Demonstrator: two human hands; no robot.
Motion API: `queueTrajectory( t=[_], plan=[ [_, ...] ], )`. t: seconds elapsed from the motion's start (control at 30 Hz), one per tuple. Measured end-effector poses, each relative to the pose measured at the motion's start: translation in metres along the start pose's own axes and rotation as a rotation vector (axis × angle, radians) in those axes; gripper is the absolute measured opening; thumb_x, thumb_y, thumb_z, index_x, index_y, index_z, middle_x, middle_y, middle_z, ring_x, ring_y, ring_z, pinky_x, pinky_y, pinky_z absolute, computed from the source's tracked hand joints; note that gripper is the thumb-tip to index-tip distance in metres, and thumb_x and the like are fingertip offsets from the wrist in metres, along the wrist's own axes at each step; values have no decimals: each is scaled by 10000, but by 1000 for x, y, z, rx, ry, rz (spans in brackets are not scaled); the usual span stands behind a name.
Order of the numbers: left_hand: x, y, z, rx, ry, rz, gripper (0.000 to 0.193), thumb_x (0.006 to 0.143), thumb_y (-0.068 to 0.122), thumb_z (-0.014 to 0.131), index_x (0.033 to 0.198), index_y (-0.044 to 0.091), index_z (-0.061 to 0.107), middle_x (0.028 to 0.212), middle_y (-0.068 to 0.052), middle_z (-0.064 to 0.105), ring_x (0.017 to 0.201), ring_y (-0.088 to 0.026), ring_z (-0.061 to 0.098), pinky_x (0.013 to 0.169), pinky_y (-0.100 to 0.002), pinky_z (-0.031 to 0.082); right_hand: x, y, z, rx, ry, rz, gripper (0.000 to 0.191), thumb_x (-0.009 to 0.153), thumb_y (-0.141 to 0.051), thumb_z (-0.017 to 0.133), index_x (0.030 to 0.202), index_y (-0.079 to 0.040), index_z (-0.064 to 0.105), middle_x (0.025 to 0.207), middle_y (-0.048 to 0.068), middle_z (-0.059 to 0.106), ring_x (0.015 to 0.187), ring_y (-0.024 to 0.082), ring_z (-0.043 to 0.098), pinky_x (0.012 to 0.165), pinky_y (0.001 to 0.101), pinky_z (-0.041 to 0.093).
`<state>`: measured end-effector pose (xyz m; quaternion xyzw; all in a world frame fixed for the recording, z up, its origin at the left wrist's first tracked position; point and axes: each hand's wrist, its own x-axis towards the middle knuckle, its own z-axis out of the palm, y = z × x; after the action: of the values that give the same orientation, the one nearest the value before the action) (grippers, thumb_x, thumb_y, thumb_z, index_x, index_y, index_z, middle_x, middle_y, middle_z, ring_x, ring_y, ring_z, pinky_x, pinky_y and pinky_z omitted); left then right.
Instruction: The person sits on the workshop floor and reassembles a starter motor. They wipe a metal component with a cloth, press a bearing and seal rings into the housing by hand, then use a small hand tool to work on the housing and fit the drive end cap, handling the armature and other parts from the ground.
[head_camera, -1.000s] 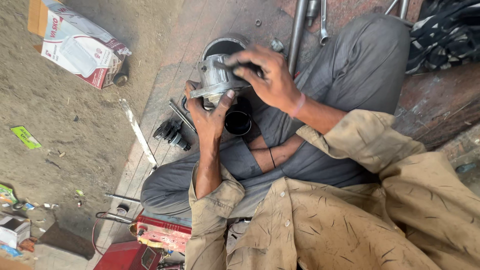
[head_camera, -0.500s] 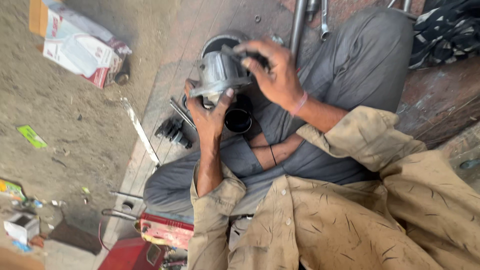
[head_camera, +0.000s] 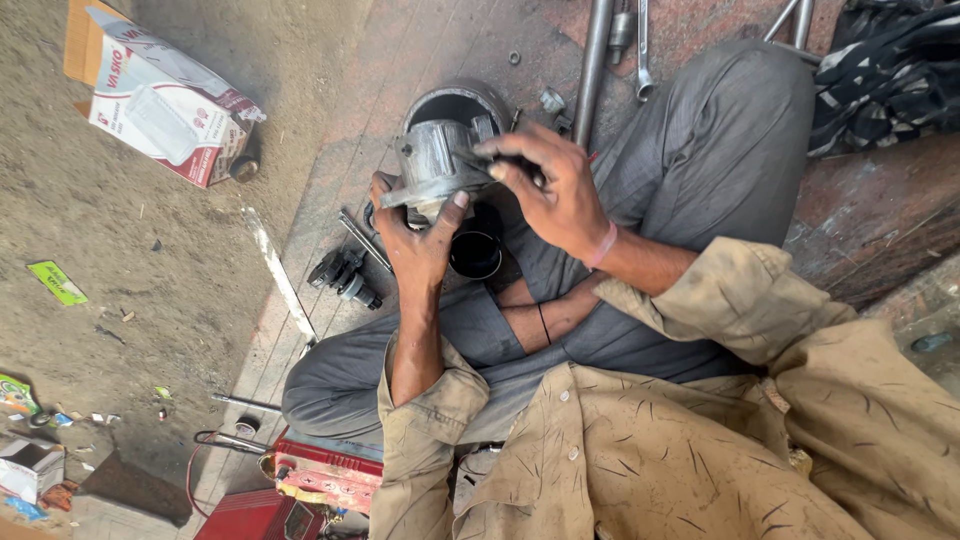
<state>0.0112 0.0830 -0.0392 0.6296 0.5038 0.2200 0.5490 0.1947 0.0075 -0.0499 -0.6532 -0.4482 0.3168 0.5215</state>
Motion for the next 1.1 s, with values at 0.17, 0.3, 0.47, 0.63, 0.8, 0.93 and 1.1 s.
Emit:
queueTrajectory(
  t=[0.17, 0.3, 0.47, 0.63, 0.8, 0.93, 1.1],
  plan=[
    [-2, 0, 1, 16, 46, -35, 555, 825, 198, 878, 1155, -20, 489, 1044, -106, 596, 971, -165, 589, 897, -298, 508, 3, -10, -1, 10, 68, -7, 174, 1046, -66, 670, 1214, -42, 703, 1112, 106, 719, 1006, 224, 701, 872, 335, 544],
    [0, 1, 0, -61, 11, -41, 547, 810, 192, 867, 1116, -20, 466, 1029, -107, 582, 955, -169, 595, 866, -300, 518, 3, -21, -3, -5, 23, 24, 195, 992, -37, 690, 1184, -29, 720, 1030, 111, 712, 913, 248, 686, 815, 344, 528],
    [-1, 3, 0, 25, 4, -10, 445, 853, 144, 876, 1144, -31, 589, 1088, -134, 621, 1005, -198, 614, 939, -320, 506, 2, -19, 0, 23, 84, -15, 172, 1031, -33, 658, 1200, -29, 694, 1144, 119, 725, 1060, 260, 718, 936, 355, 563],
    [0, 3, 1, -67, 18, -47, 555, 816, 164, 868, 1162, -39, 485, 1070, -128, 618, 1001, -185, 620, 915, -320, 521, 0, -9, 4, 119, 29, 69, 174, 1013, -58, 684, 1182, -28, 711, 1101, 112, 718, 1001, 213, 709, 878, 334, 584],
    [-2, 0, 1, -78, 26, -109, 622, 801, 200, 873, 1203, -53, 472, 1094, -153, 636, 1013, -203, 639, 916, -331, 534, 1, -9, 8, 107, 57, 22, 176, 1044, -78, 644, 1203, -35, 704, 1199, 107, 727, 1120, 206, 709, 972, 340, 596],
    [-1, -7, 2, -26, 40, -39, 637, 794, 205, 877, 1218, -55, 479, 1124, -161, 625, 1039, -212, 645, 928, -332, 535, 0, -15, 8, 91, -5, 112, 180, 1001, -74, 691, 1170, -43, 744, 1038, 94, 708, 953, 189, 687, 861, 336, 560],
    [-4, -10, 3, 121, 97, 31, 791, 808, 206, 918, 1309, -123, 403, 1229, -207, 569, 1115, -259, 606, 961, -356, 495, 19, -4, 13, 5, 110, -75, 158, 1024, -72, 746, 1181, -62, 730, 1119, 63, 714, 1049, 182, 685, 919, 328, 549]
  ],
)
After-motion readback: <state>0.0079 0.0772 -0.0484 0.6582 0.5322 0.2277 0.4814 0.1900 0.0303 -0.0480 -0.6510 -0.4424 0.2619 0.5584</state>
